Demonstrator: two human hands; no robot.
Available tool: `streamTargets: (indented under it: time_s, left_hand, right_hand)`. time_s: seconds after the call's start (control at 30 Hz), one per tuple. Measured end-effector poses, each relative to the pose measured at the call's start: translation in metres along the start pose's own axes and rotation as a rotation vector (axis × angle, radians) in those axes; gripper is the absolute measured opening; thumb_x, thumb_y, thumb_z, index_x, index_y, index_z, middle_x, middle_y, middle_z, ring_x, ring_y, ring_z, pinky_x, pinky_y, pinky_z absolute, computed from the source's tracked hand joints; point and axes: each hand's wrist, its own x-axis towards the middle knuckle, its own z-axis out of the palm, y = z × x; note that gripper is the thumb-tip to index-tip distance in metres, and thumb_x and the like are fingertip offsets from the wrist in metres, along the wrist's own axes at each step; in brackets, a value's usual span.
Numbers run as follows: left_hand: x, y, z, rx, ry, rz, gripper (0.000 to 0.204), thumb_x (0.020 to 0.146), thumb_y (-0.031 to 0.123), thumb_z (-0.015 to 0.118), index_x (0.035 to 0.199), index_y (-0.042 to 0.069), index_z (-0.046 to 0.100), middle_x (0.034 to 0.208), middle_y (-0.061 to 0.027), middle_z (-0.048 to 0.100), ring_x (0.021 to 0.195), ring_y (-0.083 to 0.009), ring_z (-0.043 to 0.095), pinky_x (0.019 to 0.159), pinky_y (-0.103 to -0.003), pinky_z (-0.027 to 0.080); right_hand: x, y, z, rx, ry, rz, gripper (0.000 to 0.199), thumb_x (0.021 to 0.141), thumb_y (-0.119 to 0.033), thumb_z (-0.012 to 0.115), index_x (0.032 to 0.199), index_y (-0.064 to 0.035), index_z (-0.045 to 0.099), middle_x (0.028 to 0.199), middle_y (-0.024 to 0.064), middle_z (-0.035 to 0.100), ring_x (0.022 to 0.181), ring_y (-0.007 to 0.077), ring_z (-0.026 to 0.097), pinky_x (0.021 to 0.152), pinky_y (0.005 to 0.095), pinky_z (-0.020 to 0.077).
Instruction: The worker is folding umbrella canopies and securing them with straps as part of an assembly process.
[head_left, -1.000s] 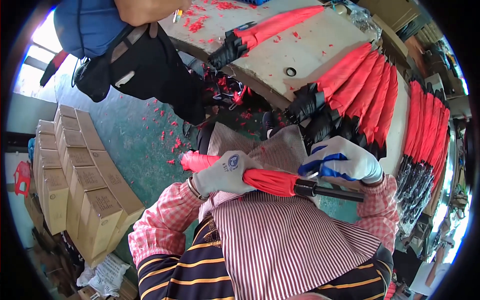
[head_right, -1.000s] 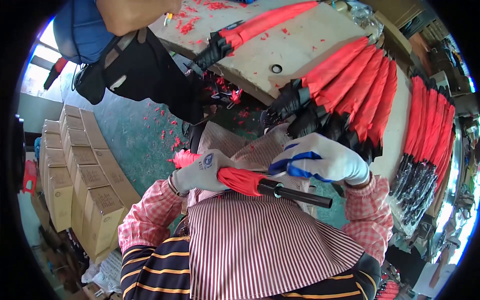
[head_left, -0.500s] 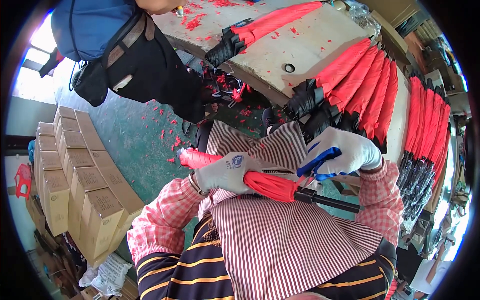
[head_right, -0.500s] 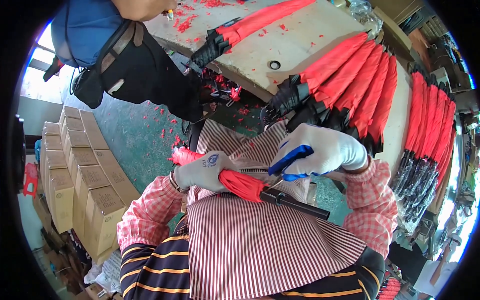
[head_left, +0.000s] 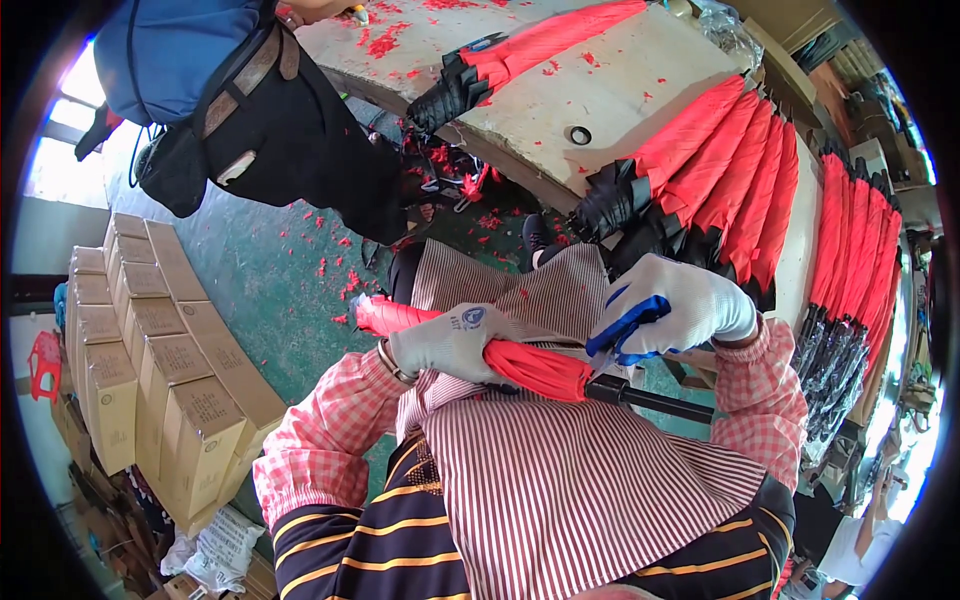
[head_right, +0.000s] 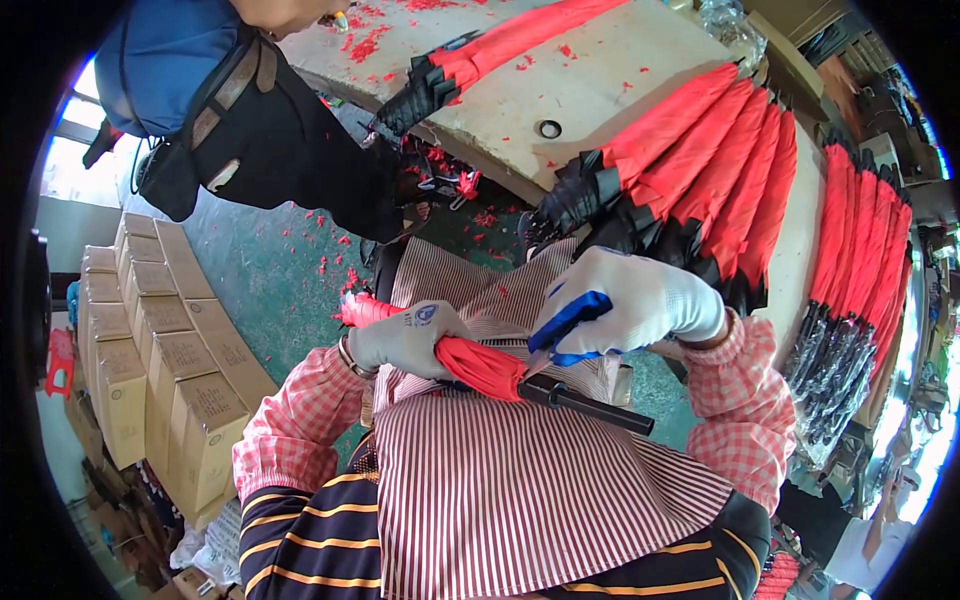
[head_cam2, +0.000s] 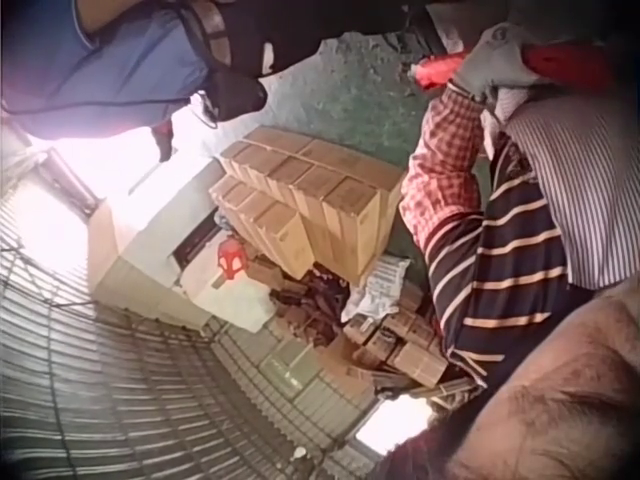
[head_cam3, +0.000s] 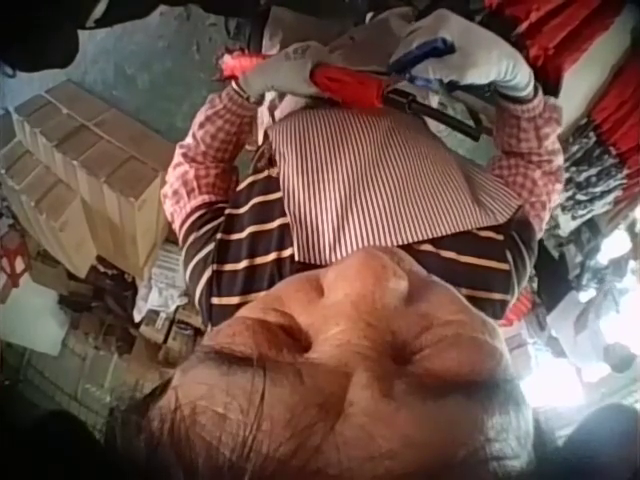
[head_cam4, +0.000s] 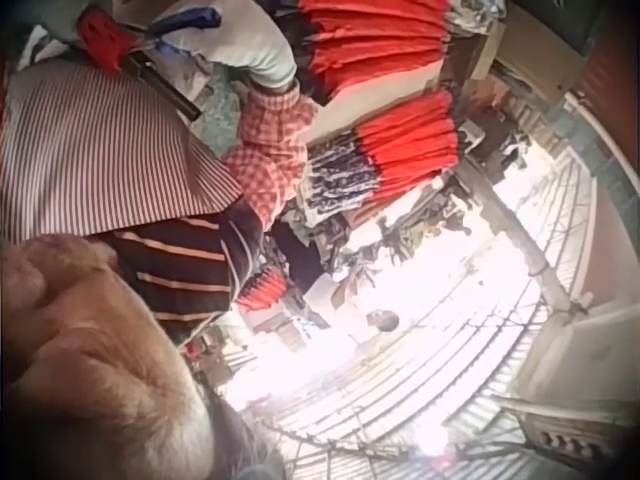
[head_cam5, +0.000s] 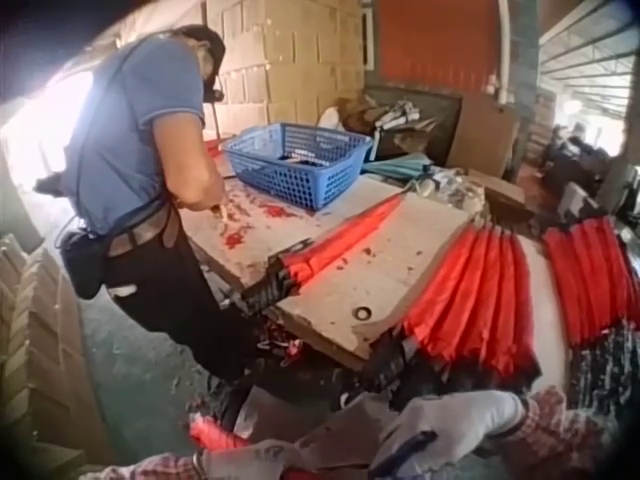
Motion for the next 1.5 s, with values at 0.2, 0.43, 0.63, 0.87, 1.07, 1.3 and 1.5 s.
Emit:
streamTargets:
  time_s: [0.2,0.43,0.63,0.87,1.07,1.3,1.5]
  left_hand:
    - [0.005,-0.003,-0.002,-0.025,-0.107,-0.071,0.037,0.078,0.033,0.089,0.094,0.002,0.079,0.079,-0.0189,0.073,0.068,-0.0316,0.072,0.067,-0.039,0.055]
    - [0.011,0.004,-0.007,-0.035,-0.118,-0.066,0.043,0.076,0.037,0.092,0.098,0.002,0.08,0.081,-0.0169,0.075,0.074,-0.0313,0.074,0.072,-0.039,0.057]
    - [0.006,0.007,0.002,0.099,-0.077,-0.051,0.052,0.076,0.041,0.092,0.11,0.004,0.079,0.1,-0.019,0.077,0.09,-0.0347,0.075,0.083,-0.043,0.058]
    - [-0.011,0.027,0.027,0.504,0.447,0.086,0.058,0.076,0.041,0.084,0.123,0.008,0.072,0.111,-0.0164,0.07,0.098,-0.0405,0.068,0.088,-0.051,0.056]
    - [-0.019,0.001,0.038,0.516,0.394,0.119,0.059,0.072,0.041,0.082,0.12,0.009,0.073,0.104,-0.0136,0.067,0.095,-0.037,0.068,0.084,-0.049,0.056]
    - [-0.019,-0.01,0.049,0.51,0.438,0.191,0.057,0.068,0.037,0.085,0.116,0.009,0.075,0.102,-0.0126,0.068,0.092,-0.0353,0.068,0.079,-0.047,0.057]
    - [-0.018,-0.011,0.043,0.353,0.412,0.188,0.056,0.065,0.033,0.086,0.114,0.008,0.076,0.099,-0.0121,0.067,0.088,-0.0344,0.067,0.074,-0.046,0.057]
  right_hand:
    - [0.002,0.018,-0.006,-0.075,-0.008,0.004,0.026,0.091,-0.011,0.079,0.113,0.0037,0.08,0.097,0.0162,0.079,0.084,0.0226,0.074,0.075,0.0336,0.0579]
    - [0.0,0.013,-0.005,0.087,-0.08,0.023,0.027,0.093,-0.014,0.079,0.112,0.004,0.079,0.094,0.0179,0.077,0.075,0.0262,0.072,0.067,0.0356,0.0576]
    - [-0.007,0.001,-0.009,-0.284,0.036,-0.145,0.028,0.091,-0.013,0.078,0.112,0.007,0.078,0.096,0.0161,0.077,0.083,0.0214,0.074,0.073,0.0343,0.0576]
    - [-0.047,0.021,0.002,0.093,0.355,0.076,0.035,0.088,-0.018,0.078,0.112,0.0084,0.078,0.096,0.0157,0.078,0.083,0.0205,0.074,0.074,0.0336,0.0578]
    - [-0.049,0.039,0.007,0.055,0.167,0.155,0.032,0.09,-0.011,0.076,0.116,0.0079,0.078,0.102,0.0163,0.079,0.088,0.0193,0.074,0.082,0.0326,0.0591]
    - [-0.039,0.036,0.014,0.085,0.113,0.109,0.033,0.088,-0.007,0.078,0.118,0.0072,0.078,0.103,0.0168,0.08,0.09,0.0213,0.075,0.082,0.033,0.0591]
    - [-0.027,0.034,0.016,0.073,0.079,0.128,0.037,0.087,-0.021,0.079,0.112,0.0064,0.08,0.093,0.0143,0.077,0.077,0.0218,0.071,0.069,0.0315,0.054]
